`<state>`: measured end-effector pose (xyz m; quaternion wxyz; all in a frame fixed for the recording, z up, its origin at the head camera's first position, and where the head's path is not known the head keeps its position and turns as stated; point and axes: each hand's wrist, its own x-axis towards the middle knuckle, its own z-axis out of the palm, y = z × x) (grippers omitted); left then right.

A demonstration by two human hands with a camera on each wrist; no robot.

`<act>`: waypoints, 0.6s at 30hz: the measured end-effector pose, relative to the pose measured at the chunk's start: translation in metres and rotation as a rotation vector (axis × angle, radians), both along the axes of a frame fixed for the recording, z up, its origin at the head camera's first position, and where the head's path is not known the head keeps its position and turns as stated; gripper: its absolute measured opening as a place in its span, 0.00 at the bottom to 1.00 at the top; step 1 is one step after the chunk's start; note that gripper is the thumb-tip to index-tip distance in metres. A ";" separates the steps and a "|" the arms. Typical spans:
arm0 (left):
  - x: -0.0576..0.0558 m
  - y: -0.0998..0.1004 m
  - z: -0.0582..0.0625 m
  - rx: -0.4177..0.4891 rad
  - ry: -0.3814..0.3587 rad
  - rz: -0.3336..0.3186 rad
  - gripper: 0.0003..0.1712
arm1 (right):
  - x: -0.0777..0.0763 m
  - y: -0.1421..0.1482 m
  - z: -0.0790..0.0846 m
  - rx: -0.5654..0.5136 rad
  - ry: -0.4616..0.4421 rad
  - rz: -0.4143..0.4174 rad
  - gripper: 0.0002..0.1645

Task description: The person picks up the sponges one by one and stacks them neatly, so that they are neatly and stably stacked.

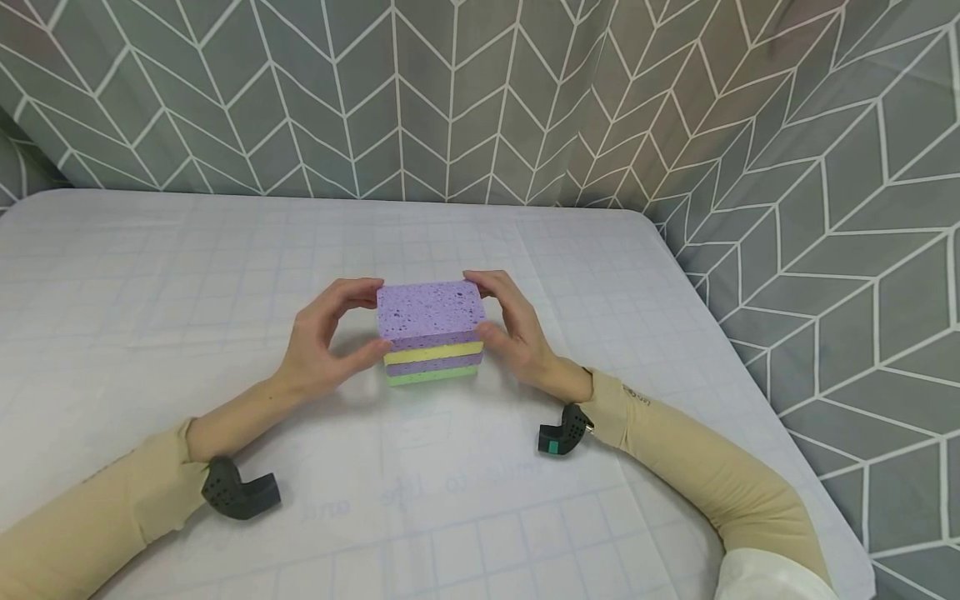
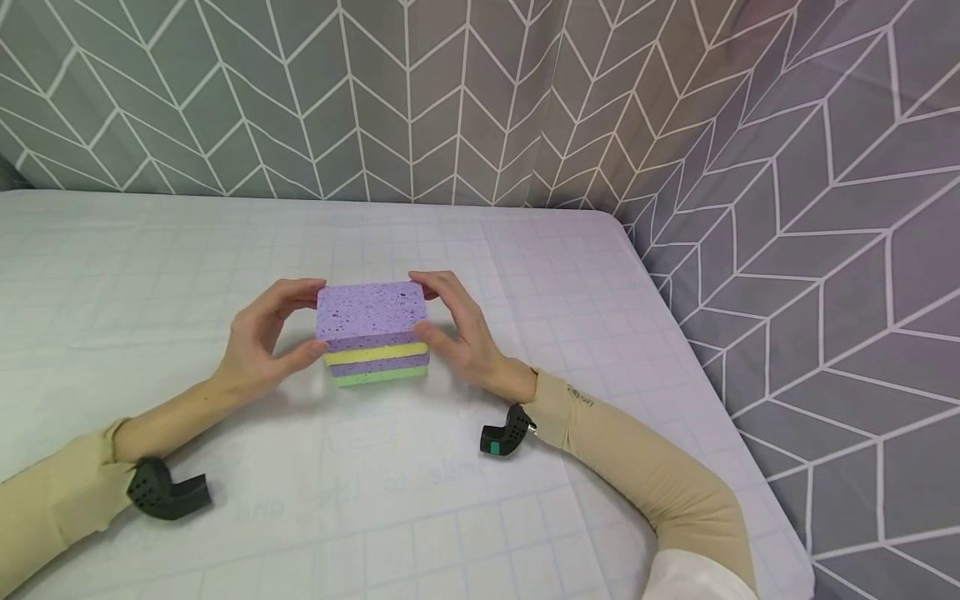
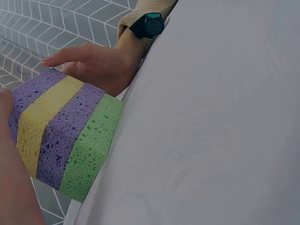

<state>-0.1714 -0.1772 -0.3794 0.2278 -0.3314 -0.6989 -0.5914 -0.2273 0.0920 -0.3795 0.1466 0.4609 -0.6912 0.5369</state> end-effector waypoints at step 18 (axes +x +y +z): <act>-0.009 -0.011 -0.001 -0.418 -0.195 0.527 0.28 | -0.012 0.006 0.000 0.266 -0.096 -0.487 0.33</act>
